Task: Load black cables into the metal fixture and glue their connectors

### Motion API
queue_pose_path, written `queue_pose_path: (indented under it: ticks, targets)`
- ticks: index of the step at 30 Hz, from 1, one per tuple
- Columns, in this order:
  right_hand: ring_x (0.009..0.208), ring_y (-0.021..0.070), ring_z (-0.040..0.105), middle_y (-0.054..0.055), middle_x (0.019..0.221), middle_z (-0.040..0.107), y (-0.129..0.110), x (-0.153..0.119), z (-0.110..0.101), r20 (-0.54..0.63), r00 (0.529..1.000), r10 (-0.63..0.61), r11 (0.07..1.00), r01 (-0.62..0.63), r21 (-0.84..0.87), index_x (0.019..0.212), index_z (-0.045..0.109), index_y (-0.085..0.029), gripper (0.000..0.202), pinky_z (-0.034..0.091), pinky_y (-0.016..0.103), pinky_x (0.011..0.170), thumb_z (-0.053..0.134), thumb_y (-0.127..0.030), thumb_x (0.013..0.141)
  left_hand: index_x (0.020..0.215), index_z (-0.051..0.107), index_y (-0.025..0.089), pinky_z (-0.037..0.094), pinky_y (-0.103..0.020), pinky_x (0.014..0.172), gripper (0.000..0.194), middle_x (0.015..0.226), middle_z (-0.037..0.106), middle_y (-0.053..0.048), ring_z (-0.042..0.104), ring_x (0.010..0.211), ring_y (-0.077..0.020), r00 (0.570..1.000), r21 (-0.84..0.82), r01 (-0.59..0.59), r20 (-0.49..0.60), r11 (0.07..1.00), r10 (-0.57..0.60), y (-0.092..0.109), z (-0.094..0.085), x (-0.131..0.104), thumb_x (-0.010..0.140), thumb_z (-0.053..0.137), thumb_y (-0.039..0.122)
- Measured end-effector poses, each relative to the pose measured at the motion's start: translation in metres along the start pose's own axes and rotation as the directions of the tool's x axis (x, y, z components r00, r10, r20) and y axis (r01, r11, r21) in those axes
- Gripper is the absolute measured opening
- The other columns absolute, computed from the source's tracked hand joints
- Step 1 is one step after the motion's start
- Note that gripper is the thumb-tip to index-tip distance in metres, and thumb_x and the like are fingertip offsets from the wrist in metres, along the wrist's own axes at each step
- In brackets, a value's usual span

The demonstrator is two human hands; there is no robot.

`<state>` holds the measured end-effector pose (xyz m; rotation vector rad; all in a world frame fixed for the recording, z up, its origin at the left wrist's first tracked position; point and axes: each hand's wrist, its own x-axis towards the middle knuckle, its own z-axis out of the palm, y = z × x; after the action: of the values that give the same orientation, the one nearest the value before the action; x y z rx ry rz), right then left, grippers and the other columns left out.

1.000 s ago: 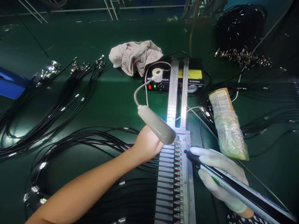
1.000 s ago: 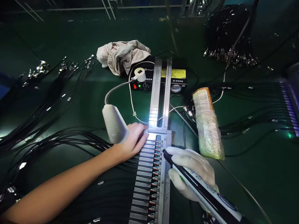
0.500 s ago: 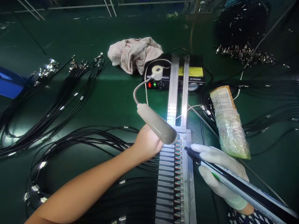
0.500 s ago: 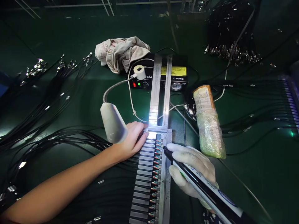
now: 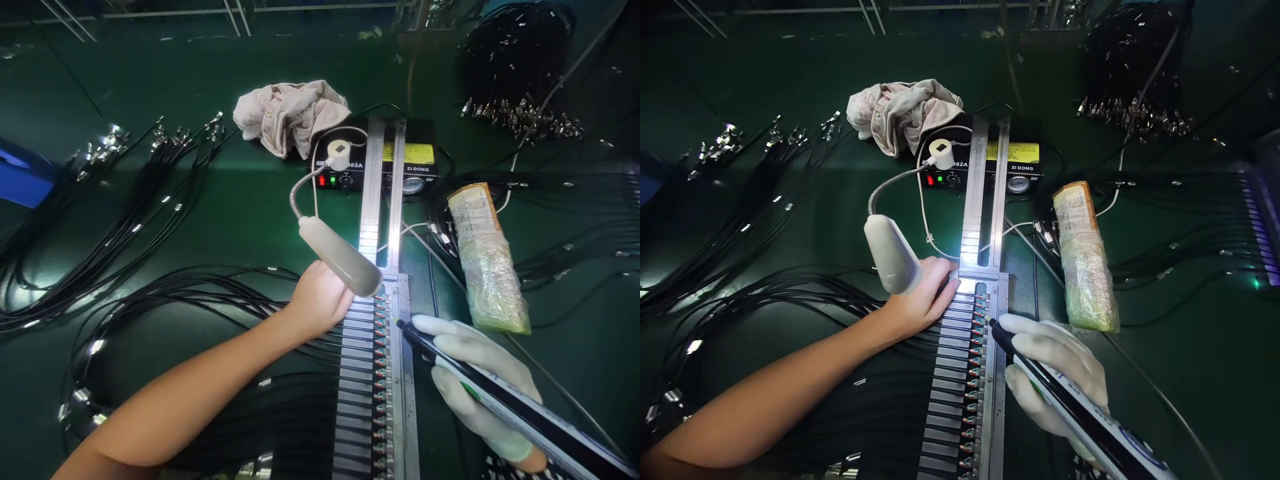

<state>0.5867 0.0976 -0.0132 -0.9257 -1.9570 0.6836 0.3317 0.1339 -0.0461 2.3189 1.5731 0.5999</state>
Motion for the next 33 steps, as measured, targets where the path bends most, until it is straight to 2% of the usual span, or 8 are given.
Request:
queue_pose_path:
  ticks: [4,12,24,33]
  targets:
    - [0.096,0.0265,0.072,0.009,0.110,0.073,0.0026,0.0022,0.0036,0.016,0.999,-0.033,0.997,0.033,-0.065,0.105,0.066,-0.021,0.022,0.063,0.041,0.083,0.067,-0.015,0.084,0.098,0.058,0.016,0.049,-0.037,0.079,0.018,0.087,0.065,-0.009,0.059,0.083,-0.0223,1.000,0.005,-0.004,0.000,1.000,0.004,-0.0008,0.0008,-0.0002,0.094,0.043,0.023]
    - [0.097,0.0248,0.071,0.010,0.110,0.073,0.0030,0.0041,0.0031,0.001,1.000,-0.025,0.998,0.025,-0.050,0.104,0.066,-0.019,0.022,0.062,0.038,0.085,0.068,-0.013,0.083,0.096,0.058,0.015,0.049,-0.037,0.079,0.017,0.086,0.065,-0.009,0.059,0.083,-0.0225,1.000,-0.010,-0.029,-0.011,1.000,0.029,-0.0026,0.0020,0.0006,0.093,0.043,0.022]
    - [0.093,0.0254,0.073,0.009,0.107,0.074,0.0047,0.0019,0.0002,0.029,0.998,-0.062,0.992,0.065,-0.104,0.102,0.066,-0.020,0.019,0.061,0.040,0.085,0.067,-0.016,0.084,0.097,0.058,0.015,0.048,-0.037,0.078,0.016,0.086,0.065,-0.009,0.059,0.083,-0.0231,1.000,-0.007,-0.024,-0.003,1.000,0.024,-0.0021,0.0017,0.0011,0.092,0.044,0.022]
    - [0.097,0.0244,0.071,0.011,0.109,0.072,0.0045,0.0034,0.0031,0.015,0.998,-0.054,0.997,0.054,-0.057,0.104,0.066,-0.017,0.022,0.060,0.038,0.087,0.067,-0.012,0.083,0.099,0.058,0.015,0.048,-0.037,0.079,0.017,0.087,0.065,-0.009,0.059,0.083,-0.0230,1.000,-0.013,-0.023,-0.005,1.000,0.023,-0.0025,0.0025,0.0011,0.092,0.044,0.021]
